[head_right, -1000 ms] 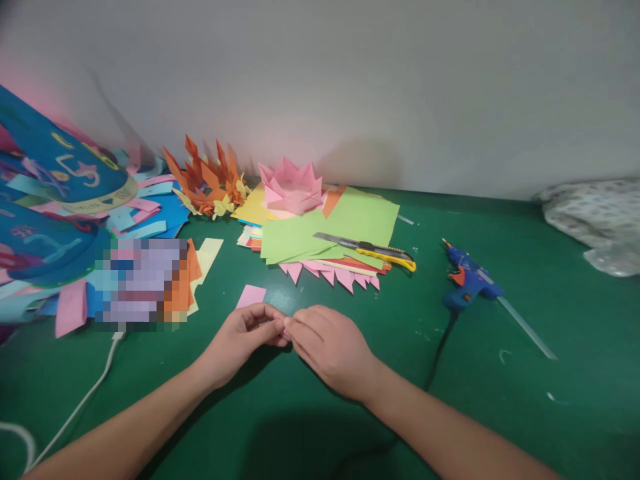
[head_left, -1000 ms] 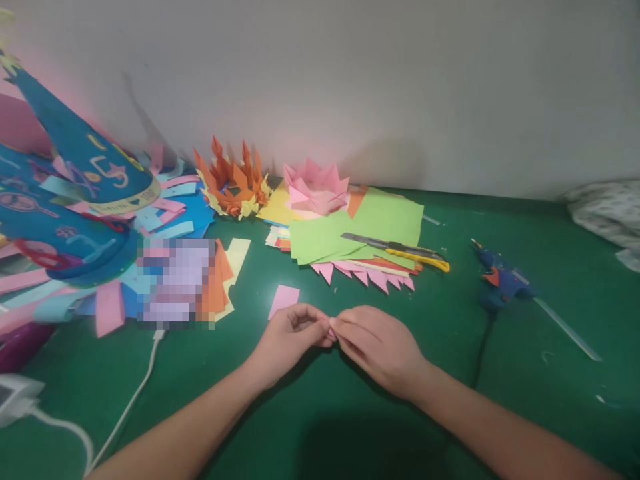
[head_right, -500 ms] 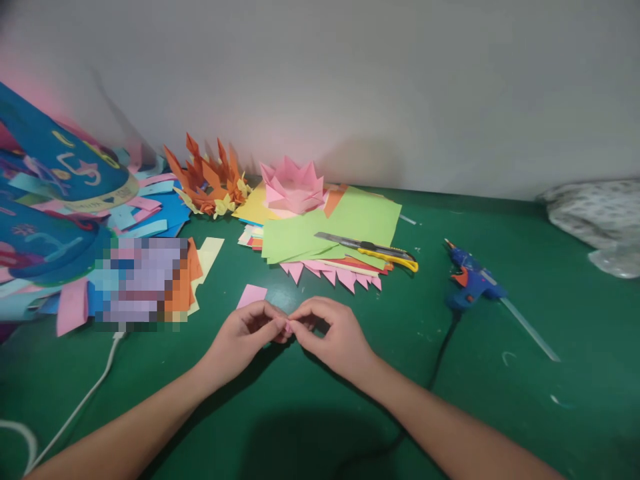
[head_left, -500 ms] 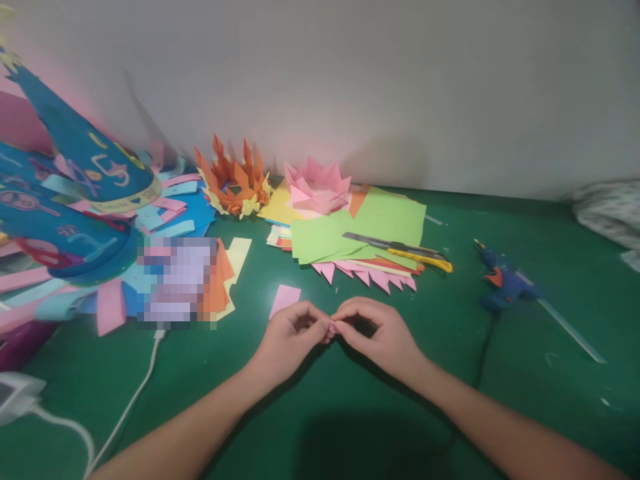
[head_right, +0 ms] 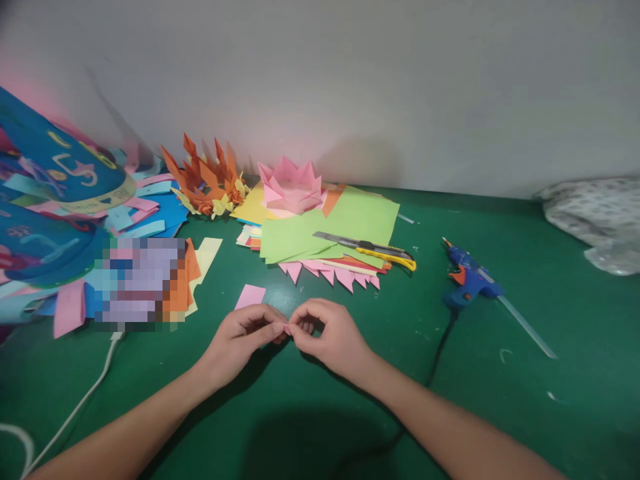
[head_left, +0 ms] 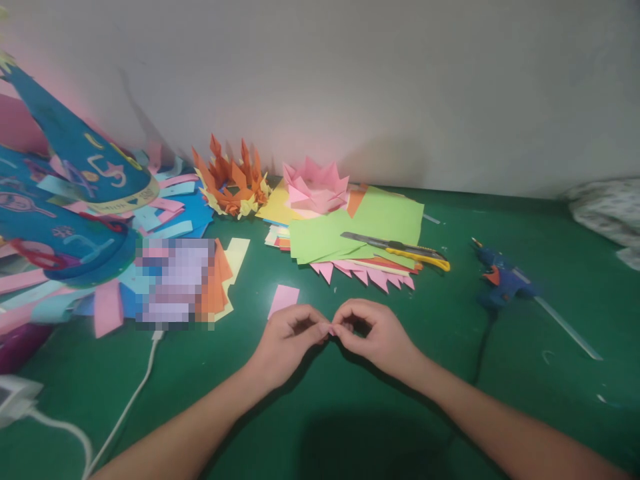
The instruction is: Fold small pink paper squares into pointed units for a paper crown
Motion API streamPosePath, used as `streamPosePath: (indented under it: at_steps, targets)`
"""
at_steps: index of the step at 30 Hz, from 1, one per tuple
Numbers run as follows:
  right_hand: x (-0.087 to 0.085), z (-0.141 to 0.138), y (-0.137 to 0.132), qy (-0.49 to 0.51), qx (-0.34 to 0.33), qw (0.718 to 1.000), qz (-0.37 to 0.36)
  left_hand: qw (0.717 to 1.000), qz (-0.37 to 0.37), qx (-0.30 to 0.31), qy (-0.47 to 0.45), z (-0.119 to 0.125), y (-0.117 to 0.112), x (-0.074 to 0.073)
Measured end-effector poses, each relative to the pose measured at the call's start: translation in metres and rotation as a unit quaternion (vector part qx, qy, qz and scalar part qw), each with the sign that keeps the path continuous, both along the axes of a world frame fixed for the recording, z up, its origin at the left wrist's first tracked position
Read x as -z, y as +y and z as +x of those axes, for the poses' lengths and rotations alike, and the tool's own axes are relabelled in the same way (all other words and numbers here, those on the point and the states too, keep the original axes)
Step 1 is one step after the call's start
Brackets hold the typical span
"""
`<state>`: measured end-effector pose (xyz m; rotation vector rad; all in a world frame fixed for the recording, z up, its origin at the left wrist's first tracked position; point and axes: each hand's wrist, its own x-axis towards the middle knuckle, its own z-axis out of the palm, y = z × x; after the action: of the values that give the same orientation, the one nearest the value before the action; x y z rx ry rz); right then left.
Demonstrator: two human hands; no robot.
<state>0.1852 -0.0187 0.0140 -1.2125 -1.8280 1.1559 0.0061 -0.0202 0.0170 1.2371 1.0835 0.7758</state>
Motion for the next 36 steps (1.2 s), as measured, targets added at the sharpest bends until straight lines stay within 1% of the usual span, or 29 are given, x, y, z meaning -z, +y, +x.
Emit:
streamPosePath:
  at_steps: [3, 8, 11, 16, 20, 22, 24, 26, 28, 31, 36]
  targets:
    - [-0.0007, 0.0003, 0.0003, -0.013, -0.003, 1.0, -0.008, 1.0, -0.023, -0.002, -0.017, 0.0001, 0.0001, -0.0001]
    - [-0.0025, -0.0001, -0.0004, -0.021, -0.012, 1.0, -0.006, 0.993, -0.082, -0.003, -0.089, 0.0014, -0.0004, -0.0013]
    - [-0.0014, -0.0004, -0.0014, -0.02, -0.011, 1.0, -0.005, 0.99, -0.105, -0.009, -0.094, 0.0019, -0.0015, -0.0015]
    - [0.0025, -0.0023, -0.0022, -0.008, -0.012, 1.0, -0.005, 0.989, -0.116, -0.014, -0.086, 0.003, -0.003, 0.0005]
    - [0.004, -0.0042, -0.0031, 0.001, -0.005, 1.0, -0.006, 0.986, -0.14, -0.001, -0.095, 0.0038, -0.0026, 0.0022]
    - [0.0043, -0.0036, -0.0032, 0.011, 0.002, 1.0, -0.015, 0.99, -0.116, 0.015, -0.077, 0.0037, -0.002, 0.0026]
    - [0.0043, -0.002, -0.0027, 0.022, 0.007, 0.999, -0.027, 0.997, -0.061, 0.023, -0.037, 0.0032, -0.0009, 0.0022]
    - [0.0039, -0.0003, -0.0017, 0.028, 0.009, 0.999, -0.027, 0.999, -0.025, 0.019, -0.007, 0.0026, 0.0004, 0.0015]
    - [0.003, 0.0007, -0.0007, 0.026, 0.009, 0.999, -0.016, 1.0, -0.024, 0.013, -0.003, 0.0022, 0.0014, 0.001]
    - [0.0013, 0.0004, 0.0001, 0.019, 0.006, 1.0, -0.003, 0.999, -0.026, 0.019, -0.002, 0.0018, 0.0018, 0.0021]
    - [0.0, -0.0015, -0.0012, -0.004, 0.002, 1.0, 0.02, 0.999, -0.016, 0.023, 0.03, 0.0011, 0.0002, 0.005]
